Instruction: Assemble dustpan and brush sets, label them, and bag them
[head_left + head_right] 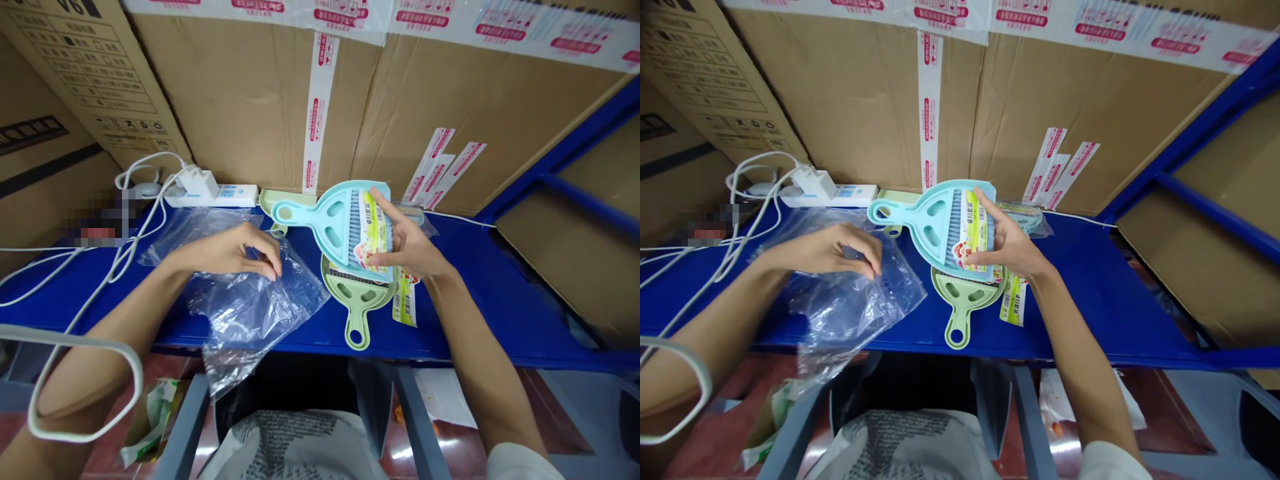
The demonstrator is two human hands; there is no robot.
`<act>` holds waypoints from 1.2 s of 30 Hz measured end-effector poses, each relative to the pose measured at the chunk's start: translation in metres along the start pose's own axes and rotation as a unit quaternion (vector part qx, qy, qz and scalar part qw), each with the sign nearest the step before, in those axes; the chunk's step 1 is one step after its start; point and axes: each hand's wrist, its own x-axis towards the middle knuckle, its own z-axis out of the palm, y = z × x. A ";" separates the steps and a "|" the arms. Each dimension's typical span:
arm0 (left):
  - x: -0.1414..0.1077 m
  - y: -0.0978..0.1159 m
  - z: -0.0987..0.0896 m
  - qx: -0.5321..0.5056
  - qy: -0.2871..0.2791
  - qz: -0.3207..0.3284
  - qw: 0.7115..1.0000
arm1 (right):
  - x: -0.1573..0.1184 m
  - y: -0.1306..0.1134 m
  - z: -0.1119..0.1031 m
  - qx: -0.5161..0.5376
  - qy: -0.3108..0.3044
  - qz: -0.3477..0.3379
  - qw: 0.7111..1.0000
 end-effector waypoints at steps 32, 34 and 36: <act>0.013 0.009 0.032 0.101 0.213 0.120 0.964 | 0.000 0.040 0.064 0.080 -0.167 0.111 0.976; 0.002 0.008 0.007 0.045 0.414 0.147 0.897 | 0.001 0.037 0.065 0.094 -0.114 0.103 0.984; -0.006 0.000 -0.013 -0.041 0.580 0.147 0.800 | 0.003 0.032 0.062 0.095 -0.057 0.070 0.991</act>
